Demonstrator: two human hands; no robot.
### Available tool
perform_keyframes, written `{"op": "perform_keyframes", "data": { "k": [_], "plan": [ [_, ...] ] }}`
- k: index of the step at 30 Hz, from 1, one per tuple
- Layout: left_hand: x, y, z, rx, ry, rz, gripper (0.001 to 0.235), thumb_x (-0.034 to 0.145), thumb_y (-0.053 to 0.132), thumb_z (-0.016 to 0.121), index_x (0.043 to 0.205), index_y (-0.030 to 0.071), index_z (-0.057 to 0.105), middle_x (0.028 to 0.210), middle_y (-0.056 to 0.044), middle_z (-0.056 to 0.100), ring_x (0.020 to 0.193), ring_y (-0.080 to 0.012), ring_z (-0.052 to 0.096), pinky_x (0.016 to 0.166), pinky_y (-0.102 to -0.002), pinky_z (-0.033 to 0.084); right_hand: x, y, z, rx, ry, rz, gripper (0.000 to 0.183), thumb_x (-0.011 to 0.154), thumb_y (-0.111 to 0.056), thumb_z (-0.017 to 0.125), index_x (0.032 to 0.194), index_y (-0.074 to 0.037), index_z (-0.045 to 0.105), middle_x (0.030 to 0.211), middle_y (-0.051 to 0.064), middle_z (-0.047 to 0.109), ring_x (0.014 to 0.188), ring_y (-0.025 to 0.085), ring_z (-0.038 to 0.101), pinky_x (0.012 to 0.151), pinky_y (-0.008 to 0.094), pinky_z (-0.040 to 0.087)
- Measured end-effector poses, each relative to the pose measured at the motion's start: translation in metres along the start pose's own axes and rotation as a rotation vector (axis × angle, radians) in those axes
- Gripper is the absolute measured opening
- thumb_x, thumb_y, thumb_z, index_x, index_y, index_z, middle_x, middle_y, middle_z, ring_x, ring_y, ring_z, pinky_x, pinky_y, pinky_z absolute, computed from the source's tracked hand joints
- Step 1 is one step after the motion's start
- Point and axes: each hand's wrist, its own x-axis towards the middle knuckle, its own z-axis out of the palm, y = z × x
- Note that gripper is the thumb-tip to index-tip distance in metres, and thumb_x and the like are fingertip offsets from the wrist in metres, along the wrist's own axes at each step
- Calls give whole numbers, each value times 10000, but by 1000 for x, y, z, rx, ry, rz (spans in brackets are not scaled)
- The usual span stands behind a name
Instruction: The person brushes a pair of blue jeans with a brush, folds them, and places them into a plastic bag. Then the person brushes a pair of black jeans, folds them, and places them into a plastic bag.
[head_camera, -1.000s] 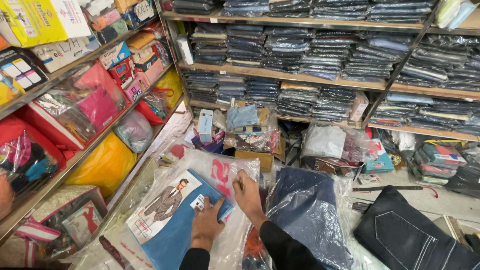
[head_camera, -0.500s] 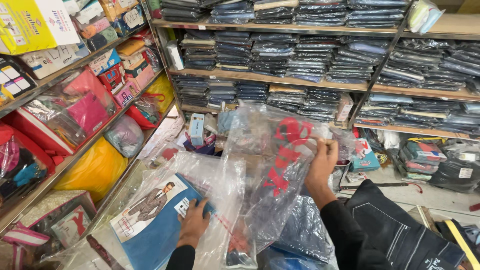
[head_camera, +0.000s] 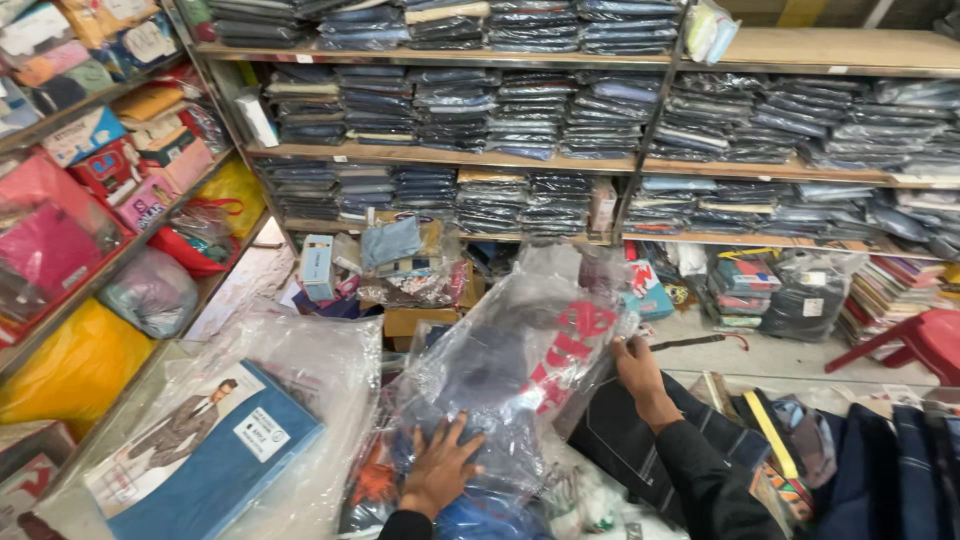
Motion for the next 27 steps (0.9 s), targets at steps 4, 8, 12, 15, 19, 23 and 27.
{"op": "perform_keyframes", "data": {
  "k": [4,8,12,15,19,23,27],
  "plan": [
    [15,16,23,11,16,-185,591,951,457,603,1516,395,439,1628,-42,218,1505,-311,235,1168,-635,251,-15,43,-83,-668,-75,79,455,983,-366,628,1332,-74,635,1258,247,730,1222,432,651,1020,452,518],
    [30,35,31,67,205,-256,374,999,464,550,1317,287,637,1458,-44,489,1372,-263,465,1151,-546,369,-49,70,-165,-819,10,-252,553,873,-389,693,1293,-41,603,1427,288,556,1180,478,609,964,475,518],
    [45,81,81,-263,510,-227,309,1014,391,515,1082,171,722,1210,-14,709,1158,-252,655,1013,-468,489,-67,69,-197,-1019,-158,-148,649,875,-552,648,1342,-106,582,1284,162,661,1224,397,635,1015,489,507],
    [62,151,157,-705,512,-169,401,993,417,517,1200,117,684,1185,-102,710,1121,-283,700,1005,-440,523,-73,58,-199,-1122,-225,-166,712,836,-628,632,1350,-138,583,1239,159,674,1211,387,626,985,544,476],
    [102,226,233,-1158,297,-421,587,968,456,581,1352,12,570,1217,-220,634,1127,-345,672,1012,-421,506,-70,50,-200,-1085,-485,113,811,867,-727,601,1346,-73,584,1127,247,738,1094,405,710,980,446,552],
    [120,248,264,-1389,386,-649,796,865,459,748,1407,-49,460,1320,-224,569,1185,-346,605,1043,-408,456,-65,60,-218,-611,-661,296,930,792,-628,757,1390,51,540,1154,253,754,1029,354,759,927,393,575],
    [126,230,258,-1609,185,-594,679,815,446,763,1223,-94,707,1232,-234,786,1117,-291,726,1050,-353,485,-70,56,-232,-212,-819,739,915,797,-546,814,1420,86,589,1286,228,738,1062,292,746,899,317,553]
  ]
}}
